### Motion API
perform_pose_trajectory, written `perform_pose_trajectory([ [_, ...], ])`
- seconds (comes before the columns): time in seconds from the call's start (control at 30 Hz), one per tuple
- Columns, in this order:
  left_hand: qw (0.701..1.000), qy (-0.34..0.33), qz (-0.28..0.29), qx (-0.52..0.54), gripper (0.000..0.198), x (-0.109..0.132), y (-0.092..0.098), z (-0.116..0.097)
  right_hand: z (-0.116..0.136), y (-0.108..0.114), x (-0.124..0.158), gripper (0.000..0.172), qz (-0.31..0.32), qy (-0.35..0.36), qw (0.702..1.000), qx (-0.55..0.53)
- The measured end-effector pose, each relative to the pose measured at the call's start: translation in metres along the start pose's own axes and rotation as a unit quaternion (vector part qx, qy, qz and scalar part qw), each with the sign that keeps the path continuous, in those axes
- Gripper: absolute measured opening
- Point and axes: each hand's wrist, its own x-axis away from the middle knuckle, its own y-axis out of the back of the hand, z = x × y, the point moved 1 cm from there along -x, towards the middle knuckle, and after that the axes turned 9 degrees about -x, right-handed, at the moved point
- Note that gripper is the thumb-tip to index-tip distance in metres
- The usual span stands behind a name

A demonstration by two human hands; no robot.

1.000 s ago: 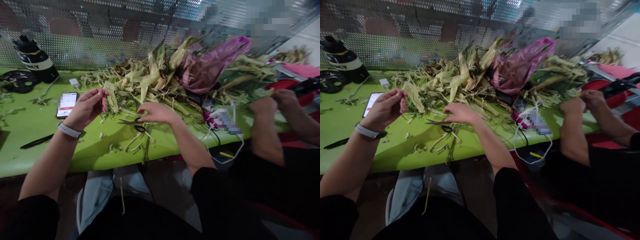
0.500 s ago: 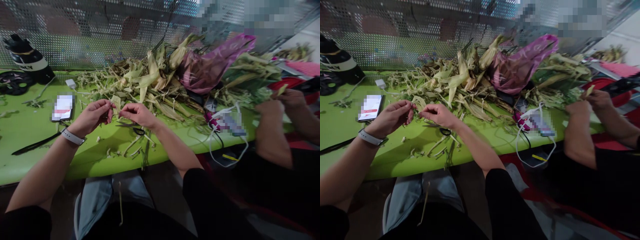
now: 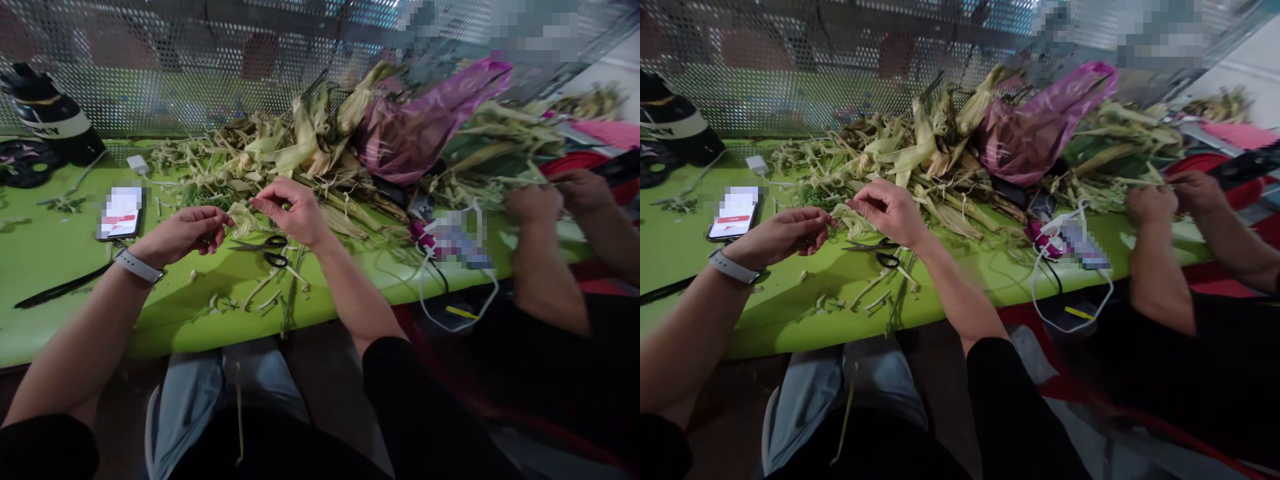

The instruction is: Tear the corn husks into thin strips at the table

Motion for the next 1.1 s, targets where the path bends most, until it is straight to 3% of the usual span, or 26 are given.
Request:
perform_pose_trajectory([
  [0.17,0.999,0.011,0.004,-0.039,0.019,-0.001,0.002,0.0,0.01,0.002,0.002,0.035,-0.007,0.008,0.997,-0.081],
  [0.37,0.999,-0.014,-0.021,-0.023,0.021,-0.004,0.003,0.002,0.015,0.001,0.007,0.037,0.052,-0.024,0.987,-0.153],
  [0.47,0.999,-0.026,-0.017,0.008,0.023,-0.005,-0.001,0.005,0.014,-0.003,0.008,0.04,0.078,-0.047,0.99,-0.105],
  [0.67,0.998,0.016,0.034,0.045,0.02,-0.003,-0.009,0.006,-0.002,-0.014,0.007,0.036,0.101,0.009,0.994,0.039],
  [0.87,0.995,0.036,0.055,0.076,0.019,-0.003,-0.008,0.006,-0.012,-0.013,0.007,0.032,0.086,0.053,0.99,0.095],
  [1.1,0.998,0.023,0.054,0.022,0.021,0.0,-0.008,0.003,-0.015,-0.006,0.002,0.034,0.037,0.046,0.991,0.117],
])
